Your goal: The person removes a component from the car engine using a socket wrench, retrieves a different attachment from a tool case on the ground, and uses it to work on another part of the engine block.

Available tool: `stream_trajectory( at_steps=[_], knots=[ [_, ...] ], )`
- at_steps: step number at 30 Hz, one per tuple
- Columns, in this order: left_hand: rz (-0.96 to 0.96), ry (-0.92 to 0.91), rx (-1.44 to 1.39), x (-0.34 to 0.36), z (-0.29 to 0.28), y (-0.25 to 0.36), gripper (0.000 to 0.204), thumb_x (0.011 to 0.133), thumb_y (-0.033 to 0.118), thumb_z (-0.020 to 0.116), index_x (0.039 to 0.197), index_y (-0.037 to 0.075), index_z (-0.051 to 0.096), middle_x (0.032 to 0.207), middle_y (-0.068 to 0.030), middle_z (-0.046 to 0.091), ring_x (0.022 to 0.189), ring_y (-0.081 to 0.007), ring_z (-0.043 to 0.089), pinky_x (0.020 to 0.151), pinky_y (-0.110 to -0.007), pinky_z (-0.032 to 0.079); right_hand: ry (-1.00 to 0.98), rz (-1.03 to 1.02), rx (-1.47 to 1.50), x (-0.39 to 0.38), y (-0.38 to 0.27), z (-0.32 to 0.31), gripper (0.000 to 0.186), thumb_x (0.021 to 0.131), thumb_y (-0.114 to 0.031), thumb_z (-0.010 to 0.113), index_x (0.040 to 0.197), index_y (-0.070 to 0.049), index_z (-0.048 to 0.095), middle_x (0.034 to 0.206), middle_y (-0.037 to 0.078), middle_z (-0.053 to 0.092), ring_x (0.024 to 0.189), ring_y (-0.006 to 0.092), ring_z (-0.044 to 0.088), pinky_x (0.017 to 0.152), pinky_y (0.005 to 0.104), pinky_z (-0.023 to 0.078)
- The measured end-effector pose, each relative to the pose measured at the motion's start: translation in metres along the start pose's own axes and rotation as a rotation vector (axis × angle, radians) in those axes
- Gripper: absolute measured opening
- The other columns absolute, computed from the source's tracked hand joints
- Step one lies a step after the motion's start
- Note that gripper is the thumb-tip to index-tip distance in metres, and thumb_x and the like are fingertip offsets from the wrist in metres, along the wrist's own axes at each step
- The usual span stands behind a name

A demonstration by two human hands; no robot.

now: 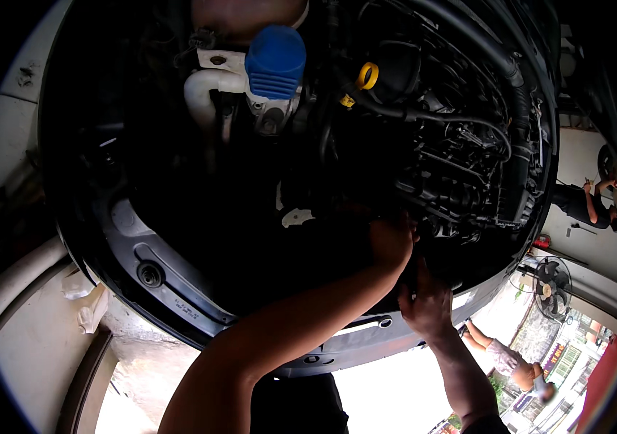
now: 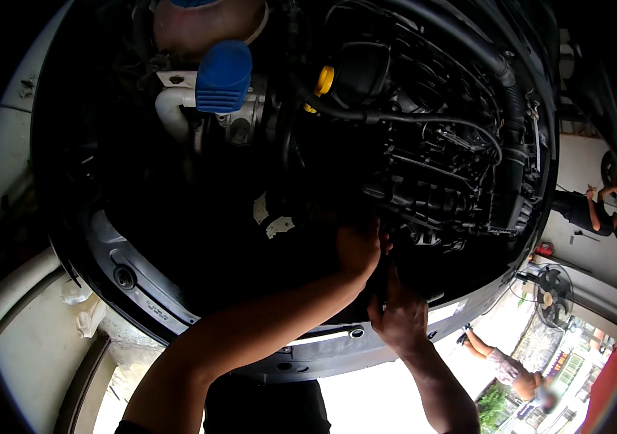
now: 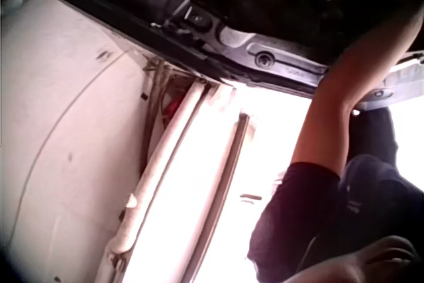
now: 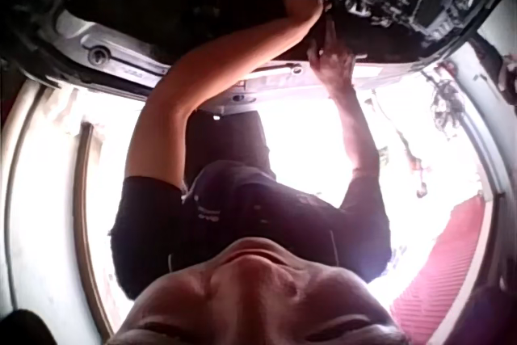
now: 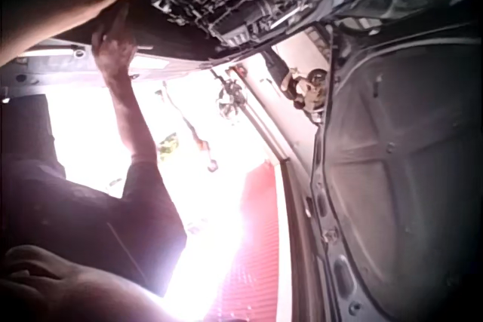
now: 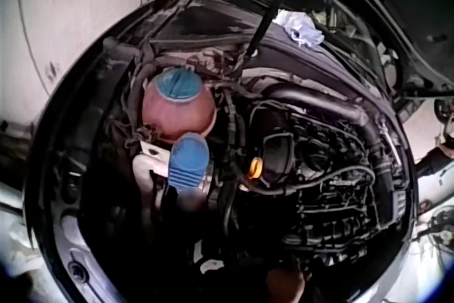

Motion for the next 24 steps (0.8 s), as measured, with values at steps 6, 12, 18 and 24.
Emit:
stream_trajectory(
  at_steps=[6, 12, 18, 24],
  knots=[
    [0.032, -0.017, -0.041, 0.009, -0.004, 0.002, 0.027, 0.093, 0.014, 0.053, 0.075, -0.005, 0.062, 0.064, -0.0112, 0.064, 0.051, -0.015, 0.062, 0.046, -0.028, 0.048, -0.024, 0.024, 0.071, 0.007, 0.01, 0.005, 0.061, 0.078, -0.012, 0.061, 0.131, 0.01, 0.04, 0.06, 0.014, 0.056, 0.048, 0.0259, 0.056, 0.045, 0.0332, 0.046],
    [0.026, -0.078, -0.129, 0.024, -0.001, -0.007, 0.021, 0.091, 0.01, 0.056, 0.076, -0.004, 0.063, 0.063, -0.0089, 0.063, 0.052, -0.0156, 0.061, 0.047, -0.028, 0.05, -0.006, 0.072, 0.211, 0.014, 0.009, 0.009, 0.06, 0.08, -0.008, 0.057, 0.135, 0.007, 0.036, 0.081, 0.023, 0.064, 0.06, 0.0347, 0.063, 0.054, 0.0381, 0.05],
    [-0.023, -0.09, -0.153, 0.021, 0.004, -0.001, 0.02, 0.091, 0.009, 0.058, 0.076, -0.003, 0.063, 0.063, -0.008, 0.061, 0.054, -0.0153, 0.061, 0.047, -0.027, 0.05, -0.055, 0.241, 0.395, 0.015, 0.019, 0.012, 0.057, 0.082, -0.008, 0.055, 0.133, 0.009, 0.037, 0.103, 0.028, 0.062, 0.084, 0.0385, 0.066, 0.071, 0.0391, 0.054],
    [-0.057, -0.05, -0.177, 0.015, 0.0, -0.002, 0.023, 0.092, 0.013, 0.056, 0.076, -0.003, 0.062, 0.061, -0.0093, 0.061, 0.053, -0.0157, 0.06, 0.047, -0.027, 0.05, -0.025, 0.153, 0.568, 0.022, 0.02, 0.021, 0.053, 0.086, -0.005, 0.049, 0.134, 0.013, 0.033, 0.13, 0.03, 0.047, 0.122, 0.0352, 0.048, 0.1, 0.0376, 0.04]
  ],
)
Point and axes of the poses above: each hand's wrist, its own x-axis towards the middle knuckle, its own z-axis out of the palm, y = z × x, the point moved 7 cm from there along x, towards the middle knuckle
